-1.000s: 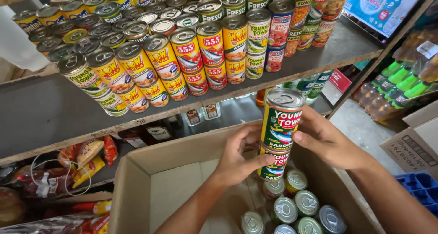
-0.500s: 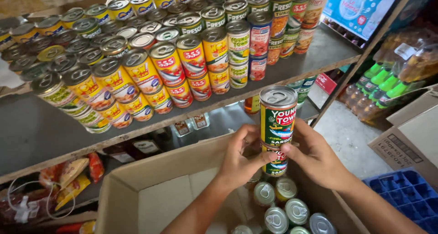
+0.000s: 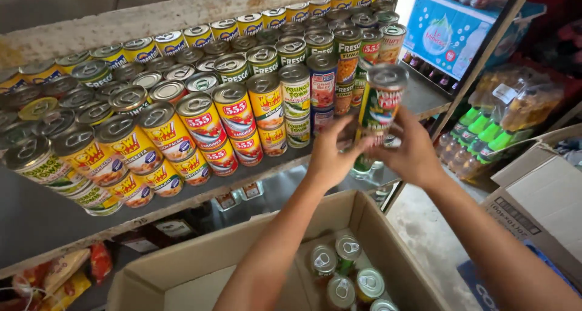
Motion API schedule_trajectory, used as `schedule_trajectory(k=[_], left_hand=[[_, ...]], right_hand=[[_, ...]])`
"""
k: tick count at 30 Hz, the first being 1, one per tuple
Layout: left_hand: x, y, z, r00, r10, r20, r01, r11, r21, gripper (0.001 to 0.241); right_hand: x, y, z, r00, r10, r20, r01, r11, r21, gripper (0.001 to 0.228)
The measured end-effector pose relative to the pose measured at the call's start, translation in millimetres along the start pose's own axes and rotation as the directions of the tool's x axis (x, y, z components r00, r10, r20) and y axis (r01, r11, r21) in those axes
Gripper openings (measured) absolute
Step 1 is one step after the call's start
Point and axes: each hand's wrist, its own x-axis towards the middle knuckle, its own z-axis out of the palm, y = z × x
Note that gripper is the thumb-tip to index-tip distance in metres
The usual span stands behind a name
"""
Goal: The recorder is taking canned food items from a box and arranging them neatly on grocery store shelves.
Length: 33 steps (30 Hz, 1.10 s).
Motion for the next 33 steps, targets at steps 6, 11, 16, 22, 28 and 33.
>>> schedule_trajectory(k=[6,11,16,22,28,33], left_hand=[[-32,50,-3,0.986,0.145,-0.085,-0.101,0.914,0.393,0.046],[-117,82,-45,0.978,-0.159,0.136,0.113,0.948,0.297,0.033],[-178,83,-84,0.899,-0.392,0.196,0.311,0.886,0.344,0.029],[-197,70,-80,0.839,-0.507,0.199,0.364,0.794,0.487,0.041],[-216,9,-56,0.842,-0.359,0.403,0.058,0.802,0.594,0.089],[-230,-13,-66,0.894,-0.34,0.292,0.168,0.859,0.485,0.088]], right_hand=[[59,43,7,0.966,-0.249,-0.071,0.241,0.965,-0.104,0.089],[91,79,21,0.983,-0.177,-0.054,0.178,0.984,0.023,0.091],[112,126,32,0.99,-0.138,-0.041,0.133,0.985,-0.113,0.077],[66,95,41,0.983,-0.179,-0.048,0.16,0.949,-0.272,0.1],[-60,48,76,0.867,-0.498,-0.034,0.307,0.586,-0.75,0.079],[-117,61,90,0.608,0.233,0.759,0.319,0.804,-0.502,0.071]])
